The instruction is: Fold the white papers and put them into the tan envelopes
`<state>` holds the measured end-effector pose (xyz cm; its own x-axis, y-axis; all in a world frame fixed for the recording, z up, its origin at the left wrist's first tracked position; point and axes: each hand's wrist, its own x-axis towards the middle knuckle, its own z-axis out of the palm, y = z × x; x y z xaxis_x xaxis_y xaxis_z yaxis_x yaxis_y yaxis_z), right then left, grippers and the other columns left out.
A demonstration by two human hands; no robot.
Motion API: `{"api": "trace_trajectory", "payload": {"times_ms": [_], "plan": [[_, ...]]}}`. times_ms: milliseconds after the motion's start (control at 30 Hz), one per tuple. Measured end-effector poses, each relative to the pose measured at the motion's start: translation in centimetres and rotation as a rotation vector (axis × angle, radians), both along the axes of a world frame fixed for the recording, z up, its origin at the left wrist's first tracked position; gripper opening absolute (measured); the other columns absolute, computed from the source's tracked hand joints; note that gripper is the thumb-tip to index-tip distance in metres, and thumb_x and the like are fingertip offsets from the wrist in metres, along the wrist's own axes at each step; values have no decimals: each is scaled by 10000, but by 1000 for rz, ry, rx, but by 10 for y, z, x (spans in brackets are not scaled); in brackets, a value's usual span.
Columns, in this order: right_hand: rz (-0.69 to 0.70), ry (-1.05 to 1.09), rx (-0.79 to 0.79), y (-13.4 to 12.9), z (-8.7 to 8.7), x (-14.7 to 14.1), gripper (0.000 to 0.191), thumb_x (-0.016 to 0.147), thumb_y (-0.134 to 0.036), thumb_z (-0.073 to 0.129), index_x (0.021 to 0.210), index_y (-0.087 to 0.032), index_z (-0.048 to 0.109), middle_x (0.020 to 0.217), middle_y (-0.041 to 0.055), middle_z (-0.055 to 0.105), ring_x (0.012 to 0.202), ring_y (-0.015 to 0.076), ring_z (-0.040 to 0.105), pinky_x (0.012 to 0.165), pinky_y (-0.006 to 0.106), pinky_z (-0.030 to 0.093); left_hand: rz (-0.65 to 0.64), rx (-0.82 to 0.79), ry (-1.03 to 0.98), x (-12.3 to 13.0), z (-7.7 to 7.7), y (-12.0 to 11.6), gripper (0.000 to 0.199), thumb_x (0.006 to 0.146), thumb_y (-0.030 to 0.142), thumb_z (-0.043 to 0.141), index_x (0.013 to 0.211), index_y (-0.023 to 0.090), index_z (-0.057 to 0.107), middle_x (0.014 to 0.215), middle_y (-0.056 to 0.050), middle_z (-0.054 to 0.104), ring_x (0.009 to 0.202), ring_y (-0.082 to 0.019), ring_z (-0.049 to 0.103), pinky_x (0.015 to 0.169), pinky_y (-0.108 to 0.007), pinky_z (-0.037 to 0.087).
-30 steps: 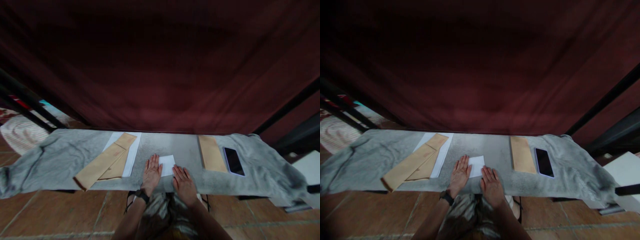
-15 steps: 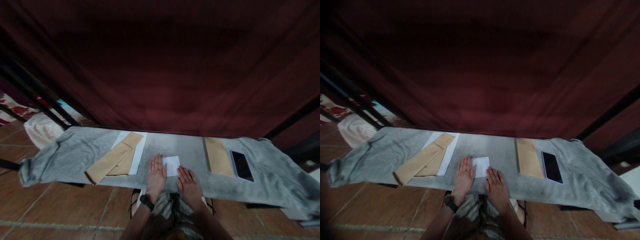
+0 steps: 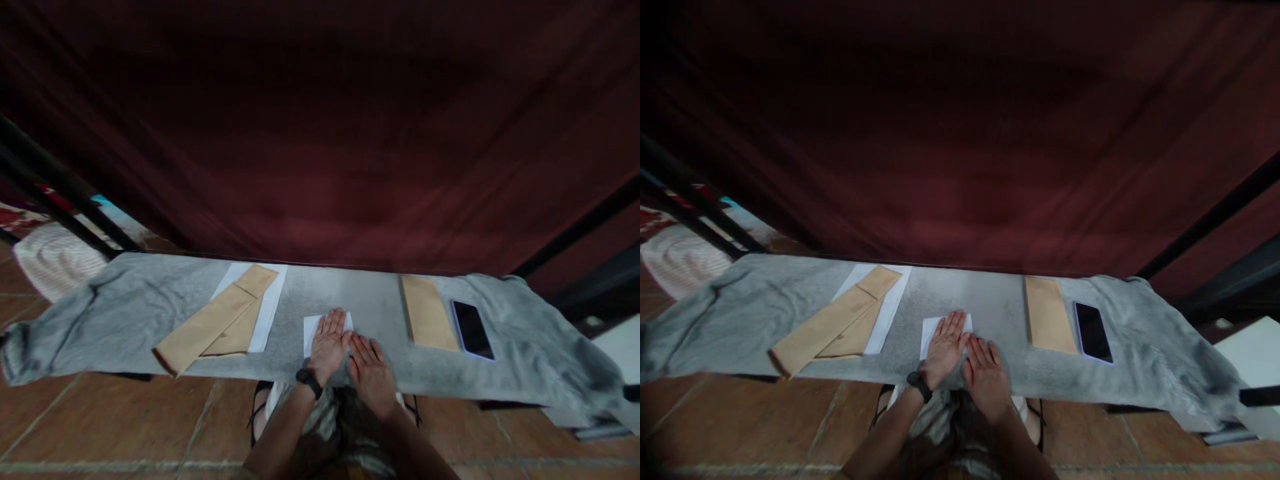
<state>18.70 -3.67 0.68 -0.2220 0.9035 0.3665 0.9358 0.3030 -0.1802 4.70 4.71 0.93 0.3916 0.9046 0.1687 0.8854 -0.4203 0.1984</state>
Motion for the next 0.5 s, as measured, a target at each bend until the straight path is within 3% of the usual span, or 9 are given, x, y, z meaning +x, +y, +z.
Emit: {"api": "trace_trajectory", "payload": {"times_ms": [333, 500], "plan": [[13, 55, -24, 0, 2, 4, 464, 1022, -234, 441, 1479, -176, 501, 1489, 63, 556, 1387, 203, 503, 1226, 433, 279, 189, 122, 70, -53, -7, -18, 586, 1047, 420, 306, 1547, 127, 390, 1583, -129, 416, 1493, -262, 358, 1213, -491, 321], [-17, 141, -62, 17, 1, 0, 418, 1044, -214, 360, 1377, -191, 613, 1403, 66, 640, 1315, 189, 571, 1215, 435, 309, 214, 148, 75, -66, -7, -27, 583, 1044, 398, 301, 1538, 106, 402, 1572, -138, 437, 1482, -269, 379, 1208, -490, 328]]}}
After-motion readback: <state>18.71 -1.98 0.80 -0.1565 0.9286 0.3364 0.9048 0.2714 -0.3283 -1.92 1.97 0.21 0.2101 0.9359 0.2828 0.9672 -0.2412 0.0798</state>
